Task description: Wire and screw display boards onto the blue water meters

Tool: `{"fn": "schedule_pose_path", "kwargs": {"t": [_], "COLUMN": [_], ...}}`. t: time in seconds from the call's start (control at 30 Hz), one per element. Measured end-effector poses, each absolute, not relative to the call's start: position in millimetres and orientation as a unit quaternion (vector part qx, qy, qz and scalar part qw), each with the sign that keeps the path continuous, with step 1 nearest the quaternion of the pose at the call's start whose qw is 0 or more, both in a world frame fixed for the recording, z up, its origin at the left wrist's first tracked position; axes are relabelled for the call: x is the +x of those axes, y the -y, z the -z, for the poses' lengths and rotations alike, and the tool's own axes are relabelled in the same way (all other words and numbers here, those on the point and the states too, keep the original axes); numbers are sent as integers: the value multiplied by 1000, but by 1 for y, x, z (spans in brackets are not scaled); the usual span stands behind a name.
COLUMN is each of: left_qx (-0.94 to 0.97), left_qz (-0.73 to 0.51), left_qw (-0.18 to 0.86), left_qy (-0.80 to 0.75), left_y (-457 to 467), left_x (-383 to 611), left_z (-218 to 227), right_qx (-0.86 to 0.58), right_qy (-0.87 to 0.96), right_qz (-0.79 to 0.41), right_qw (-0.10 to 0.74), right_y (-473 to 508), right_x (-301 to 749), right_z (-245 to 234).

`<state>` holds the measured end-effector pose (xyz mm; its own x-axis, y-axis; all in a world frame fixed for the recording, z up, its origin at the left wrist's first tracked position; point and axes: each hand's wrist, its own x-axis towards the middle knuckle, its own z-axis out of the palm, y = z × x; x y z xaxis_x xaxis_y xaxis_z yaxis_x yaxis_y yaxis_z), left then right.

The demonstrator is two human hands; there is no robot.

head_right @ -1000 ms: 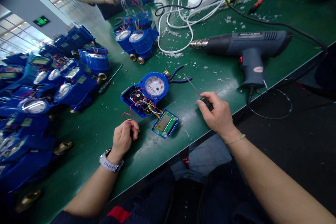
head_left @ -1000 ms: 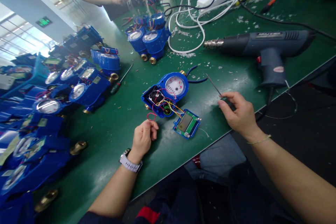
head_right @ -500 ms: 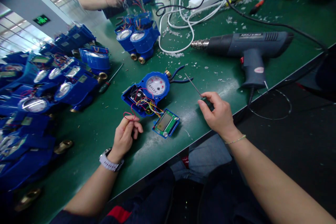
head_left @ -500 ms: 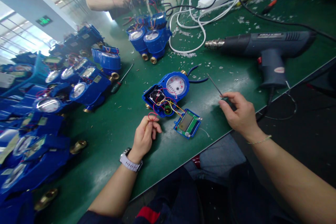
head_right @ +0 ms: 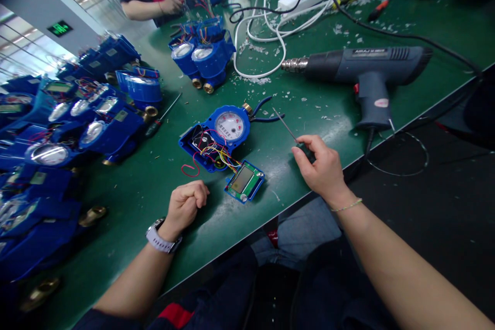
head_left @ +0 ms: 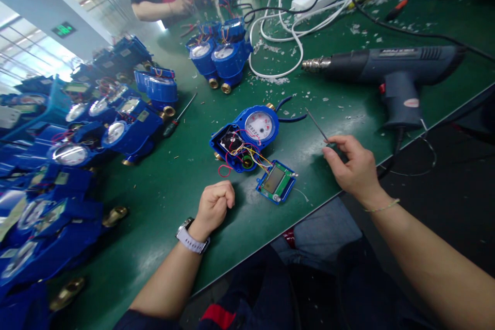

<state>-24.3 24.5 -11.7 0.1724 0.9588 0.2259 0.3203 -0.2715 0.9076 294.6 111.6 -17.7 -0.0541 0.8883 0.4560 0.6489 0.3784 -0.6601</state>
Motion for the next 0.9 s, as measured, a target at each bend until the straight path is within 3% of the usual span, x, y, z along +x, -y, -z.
{"fn": "schedule_pose_path", "kwargs": {"t": [0.9], "left_qx": [669], "left_qz": [-429], "left_qw": [364], "left_qy": [-486], "left_y": [-23], "left_x": [-22], "left_z": [12], "right_qx": [-537], "right_qy": [716], "right_qz": [-135], "right_qw": [425], "right_y": [-111], "right_x": [294], "right_z": [18]}}
